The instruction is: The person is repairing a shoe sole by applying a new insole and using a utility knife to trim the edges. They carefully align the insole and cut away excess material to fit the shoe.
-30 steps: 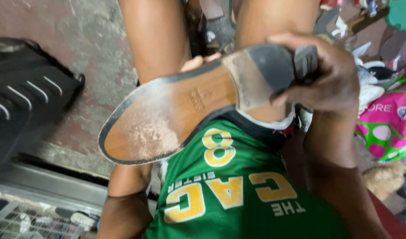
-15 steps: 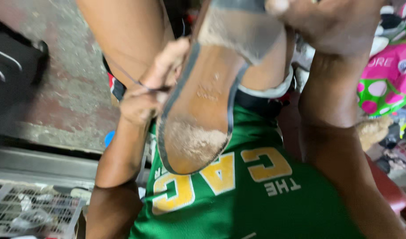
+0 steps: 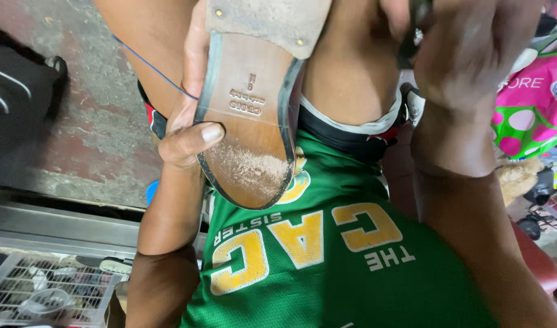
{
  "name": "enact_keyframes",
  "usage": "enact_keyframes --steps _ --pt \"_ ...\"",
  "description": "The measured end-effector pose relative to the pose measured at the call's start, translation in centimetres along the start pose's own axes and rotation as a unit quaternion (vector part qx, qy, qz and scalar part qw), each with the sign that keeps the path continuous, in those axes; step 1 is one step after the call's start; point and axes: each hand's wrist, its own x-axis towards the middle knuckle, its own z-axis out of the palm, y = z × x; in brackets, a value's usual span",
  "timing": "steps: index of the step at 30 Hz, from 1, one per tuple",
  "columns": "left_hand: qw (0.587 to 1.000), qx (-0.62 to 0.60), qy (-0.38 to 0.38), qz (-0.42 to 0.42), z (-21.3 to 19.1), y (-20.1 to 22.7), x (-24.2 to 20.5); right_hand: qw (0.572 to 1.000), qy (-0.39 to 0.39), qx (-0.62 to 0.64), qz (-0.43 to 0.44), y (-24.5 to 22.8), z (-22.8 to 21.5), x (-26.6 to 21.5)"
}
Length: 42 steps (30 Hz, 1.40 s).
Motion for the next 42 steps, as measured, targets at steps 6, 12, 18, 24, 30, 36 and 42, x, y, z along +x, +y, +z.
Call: enact_keyframes --steps 6,12,18,24,30,36,42 --pt "0.999 0.027 -0.003 0.037 -0.2 0.2 1.0 0.971 -0.109 -0.164 -0.135 -3.8 0.3 -1.7" --pt "0.997 0.065 0.009 0.048 -0.7 -0.5 1.6 0.937 -0.213 -0.231 -0.149 -5.0 1.4 -1.0" --pt "0.996 0.063 0.015 0.054 -0.6 -0.7 2.3 0.918 -0.248 -0.274 -0.145 -4.9 1.7 0.2" --pt "0.995 0.076 0.031 0.062 -1.1 -1.4 1.9 0.905 -0.279 -0.28 -0.154 -4.1 1.8 1.0" --pt "0.986 0.151 0.042 0.05 -1.0 -0.9 0.4 0.937 -0.286 -0.18 -0.085 -2.7 1.9 0.9" --pt "0.89 0.448 0.083 0.001 -0.6 3.2 -1.6 0.941 -0.332 -0.046 0.053 -2.6 2.4 0.2" --pt "0.808 0.576 0.125 0.018 2.0 5.0 -2.4 0.926 -0.367 0.059 0.064 -2.0 3.4 0.1"
